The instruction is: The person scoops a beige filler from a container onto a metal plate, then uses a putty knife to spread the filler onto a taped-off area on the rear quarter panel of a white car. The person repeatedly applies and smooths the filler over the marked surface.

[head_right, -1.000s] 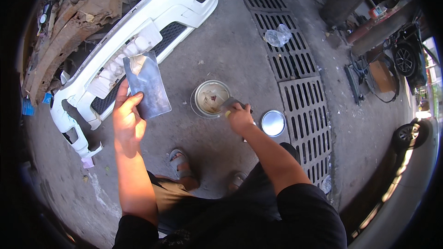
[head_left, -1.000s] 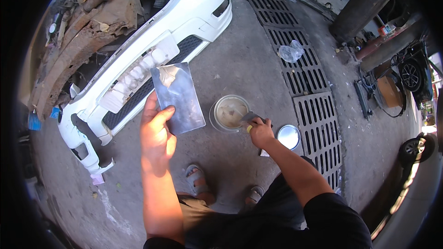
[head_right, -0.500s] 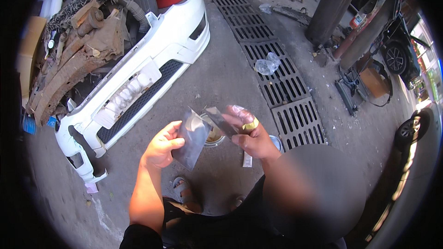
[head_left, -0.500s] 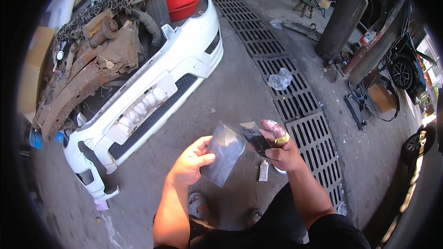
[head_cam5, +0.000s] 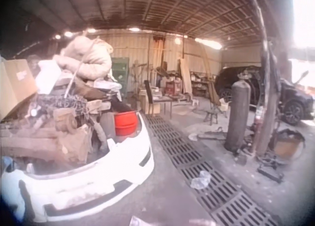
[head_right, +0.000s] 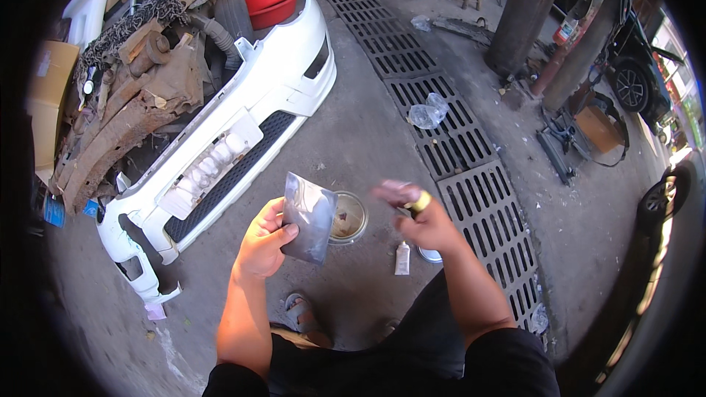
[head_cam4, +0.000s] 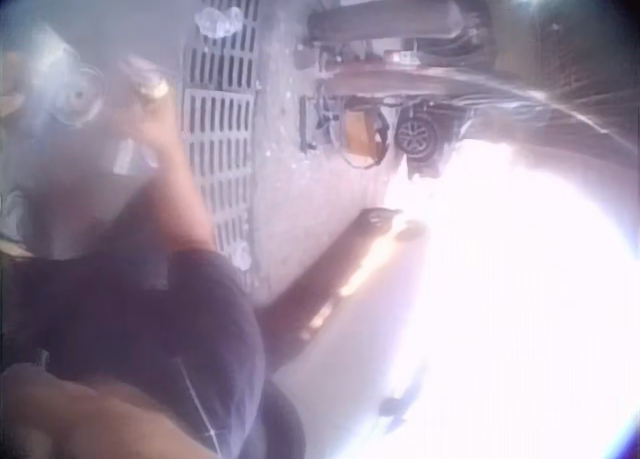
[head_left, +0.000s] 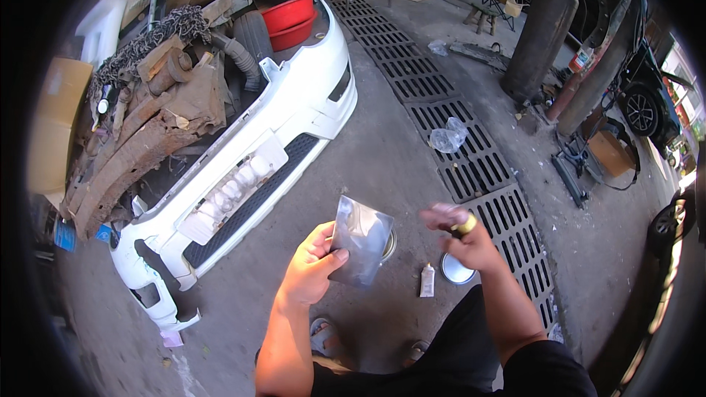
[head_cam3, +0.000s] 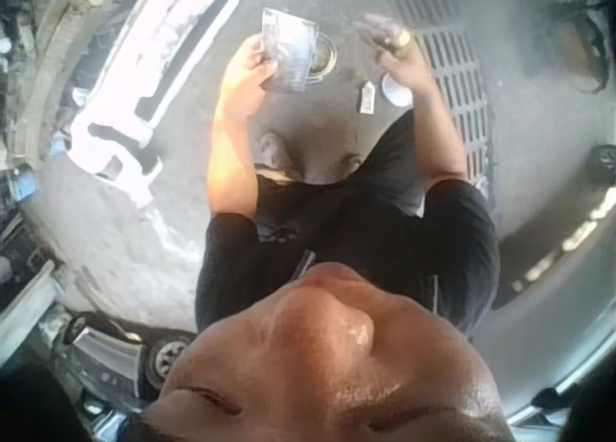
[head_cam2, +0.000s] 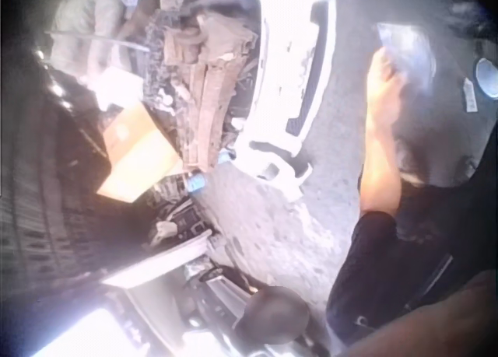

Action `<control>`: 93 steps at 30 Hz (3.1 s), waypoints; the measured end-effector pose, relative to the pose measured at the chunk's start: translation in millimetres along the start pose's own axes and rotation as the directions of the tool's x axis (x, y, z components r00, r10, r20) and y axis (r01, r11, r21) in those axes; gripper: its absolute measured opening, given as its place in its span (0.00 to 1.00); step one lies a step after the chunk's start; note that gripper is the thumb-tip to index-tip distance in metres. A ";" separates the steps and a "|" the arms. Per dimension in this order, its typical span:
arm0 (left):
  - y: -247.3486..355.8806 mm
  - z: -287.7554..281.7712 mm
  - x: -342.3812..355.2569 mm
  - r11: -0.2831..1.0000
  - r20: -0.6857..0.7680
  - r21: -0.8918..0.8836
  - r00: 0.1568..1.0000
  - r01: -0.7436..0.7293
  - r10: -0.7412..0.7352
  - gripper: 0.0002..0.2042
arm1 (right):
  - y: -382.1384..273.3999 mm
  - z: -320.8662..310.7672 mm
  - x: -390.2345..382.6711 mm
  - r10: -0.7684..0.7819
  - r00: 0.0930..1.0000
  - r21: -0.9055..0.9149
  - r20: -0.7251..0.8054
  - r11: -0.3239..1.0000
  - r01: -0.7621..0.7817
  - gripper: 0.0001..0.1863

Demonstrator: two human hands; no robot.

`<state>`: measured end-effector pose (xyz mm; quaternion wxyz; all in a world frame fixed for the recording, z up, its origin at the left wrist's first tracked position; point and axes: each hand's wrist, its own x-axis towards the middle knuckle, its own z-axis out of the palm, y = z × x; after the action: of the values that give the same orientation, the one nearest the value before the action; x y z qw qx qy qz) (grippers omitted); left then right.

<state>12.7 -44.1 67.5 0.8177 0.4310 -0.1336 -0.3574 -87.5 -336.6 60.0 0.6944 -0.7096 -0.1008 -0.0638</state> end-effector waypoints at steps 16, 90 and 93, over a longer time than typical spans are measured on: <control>-26.4 35.8 -0.2 0.934 0.014 0.162 0.947 -0.319 0.321 0.22 | -1.8 58.5 8.9 0.222 0.968 0.445 -0.117 0.883 -0.149 0.35; -42.3 43.4 16.7 0.918 -0.480 -0.098 0.826 -0.384 0.294 0.18 | 5.2 76.5 10.4 -0.355 0.932 -0.431 0.079 0.830 0.353 0.38; -38.7 39.7 18.7 0.920 -0.501 -0.121 0.823 -0.373 0.267 0.19 | 17.7 65.8 10.6 -0.326 0.943 -0.498 0.065 0.808 0.314 0.40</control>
<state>-13.1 -95.8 58.5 0.9151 0.3860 0.0392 -0.1101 -76.4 -270.6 43.4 0.4661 -0.8376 -0.1905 -0.2119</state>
